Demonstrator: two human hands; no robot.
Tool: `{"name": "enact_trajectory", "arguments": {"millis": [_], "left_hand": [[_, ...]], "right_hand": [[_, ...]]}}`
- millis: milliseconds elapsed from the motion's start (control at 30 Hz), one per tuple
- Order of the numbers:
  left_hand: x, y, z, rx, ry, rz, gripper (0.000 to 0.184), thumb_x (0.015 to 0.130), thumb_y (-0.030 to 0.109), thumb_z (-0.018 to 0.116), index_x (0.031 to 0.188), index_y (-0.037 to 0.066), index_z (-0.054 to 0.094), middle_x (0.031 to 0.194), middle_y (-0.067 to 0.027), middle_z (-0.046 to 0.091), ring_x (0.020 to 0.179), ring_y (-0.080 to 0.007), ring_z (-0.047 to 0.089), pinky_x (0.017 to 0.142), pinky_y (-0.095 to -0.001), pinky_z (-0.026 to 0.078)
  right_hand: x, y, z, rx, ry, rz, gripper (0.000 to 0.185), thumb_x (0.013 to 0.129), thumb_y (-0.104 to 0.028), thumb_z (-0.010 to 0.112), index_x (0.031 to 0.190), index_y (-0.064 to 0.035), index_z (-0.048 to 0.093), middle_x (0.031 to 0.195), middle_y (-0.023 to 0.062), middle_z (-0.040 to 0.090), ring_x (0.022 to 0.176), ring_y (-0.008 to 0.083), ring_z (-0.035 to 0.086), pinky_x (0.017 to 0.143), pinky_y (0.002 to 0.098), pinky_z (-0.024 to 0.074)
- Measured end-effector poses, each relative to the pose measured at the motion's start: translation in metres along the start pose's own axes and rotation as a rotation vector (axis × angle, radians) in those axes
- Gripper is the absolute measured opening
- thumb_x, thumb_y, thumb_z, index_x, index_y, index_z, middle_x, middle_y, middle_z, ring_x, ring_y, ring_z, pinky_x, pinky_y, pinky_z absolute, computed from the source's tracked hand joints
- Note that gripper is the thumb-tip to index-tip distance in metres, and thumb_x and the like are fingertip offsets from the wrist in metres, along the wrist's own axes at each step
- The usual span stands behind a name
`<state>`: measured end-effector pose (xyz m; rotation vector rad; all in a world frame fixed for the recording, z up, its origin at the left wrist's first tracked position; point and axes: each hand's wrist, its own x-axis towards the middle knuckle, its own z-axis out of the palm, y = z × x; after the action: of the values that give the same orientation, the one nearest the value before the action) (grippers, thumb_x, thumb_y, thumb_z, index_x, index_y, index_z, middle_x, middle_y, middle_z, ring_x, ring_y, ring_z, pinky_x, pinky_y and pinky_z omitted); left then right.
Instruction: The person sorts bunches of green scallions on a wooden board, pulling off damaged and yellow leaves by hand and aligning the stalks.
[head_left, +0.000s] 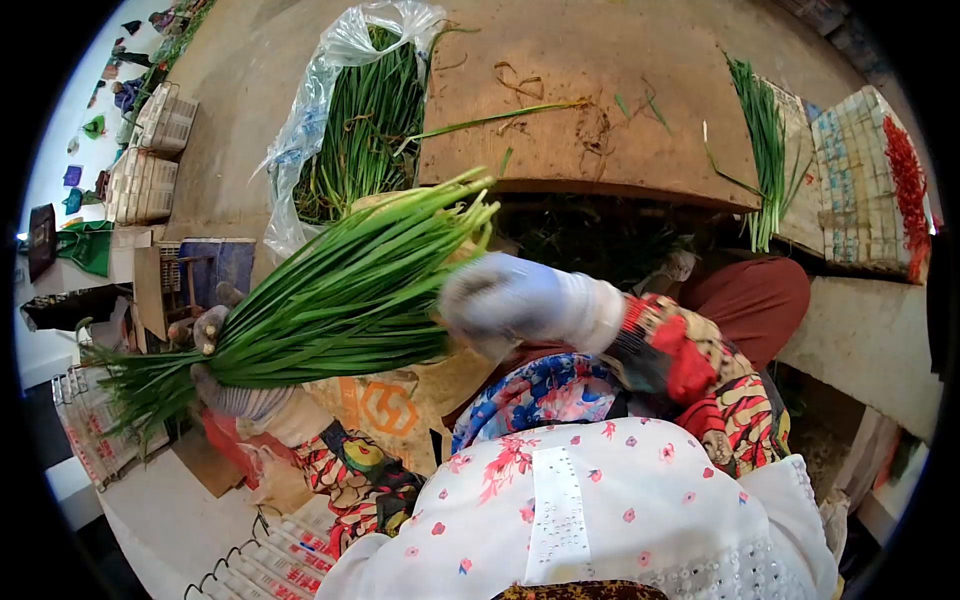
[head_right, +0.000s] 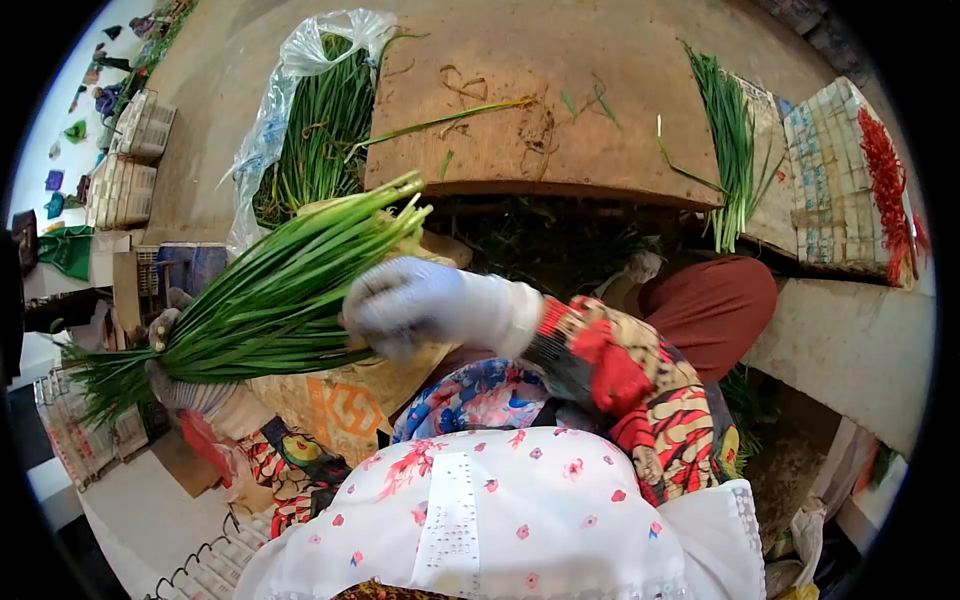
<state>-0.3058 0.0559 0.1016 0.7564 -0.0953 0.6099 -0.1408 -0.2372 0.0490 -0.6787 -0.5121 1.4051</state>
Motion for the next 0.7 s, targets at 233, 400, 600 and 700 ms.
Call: {"name": "enact_trajectory", "arguments": {"millis": [233,400,600,700], "left_hand": [[-0.001,-0.006,-0.026,0.002,-0.032,0.033,0.035,0.083,0.021,0.058,0.117,0.016,0.047,0.095,-0.0030,0.056,0.115,-0.0294,0.043,0.103,-0.0538,0.031],[0.002,-0.009,-0.020,-0.020,-0.150,-0.031,0.043,0.085,0.022,0.056,0.126,0.017,0.045,0.098,-0.0037,0.058,0.120,-0.0314,0.042,0.103,-0.0548,0.031],[0.001,-0.002,-0.045,-0.073,-0.116,-0.051,0.042,0.083,0.022,0.056,0.123,0.012,0.050,0.097,-0.0062,0.056,0.116,-0.0359,0.044,0.101,-0.0571,0.030],[-0.003,-0.010,-0.046,-0.141,-0.033,-0.065,0.043,0.082,0.022,0.057,0.124,0.012,0.050,0.096,-0.0053,0.057,0.114,-0.0345,0.046,0.100,-0.0575,0.031]], "right_hand": [[-0.098,-0.038,-0.055,-0.362,0.206,-0.153,0.022,0.075,-0.020,0.066,0.088,-0.0034,0.063,0.074,0.0163,0.062,0.058,0.0302,0.058,0.053,0.0398,0.0449],[-0.057,0.004,-0.091,-1.694,0.586,0.485,0.036,0.079,-0.023,0.059,0.112,-0.0073,0.058,0.105,0.0145,0.062,0.097,0.0286,0.060,0.083,0.0356,0.0463],[0.003,0.065,-0.121,-0.587,0.701,-0.084,0.043,0.080,-0.030,0.062,0.116,-0.0072,0.057,0.101,0.0110,0.064,0.085,0.0262,0.062,0.076,0.0347,0.0486],[0.028,0.085,-0.124,0.213,0.545,-0.089,0.038,0.081,-0.020,0.063,0.115,-0.0033,0.054,0.088,0.0034,0.060,0.074,0.0146,0.056,0.070,0.0300,0.0491]]}}
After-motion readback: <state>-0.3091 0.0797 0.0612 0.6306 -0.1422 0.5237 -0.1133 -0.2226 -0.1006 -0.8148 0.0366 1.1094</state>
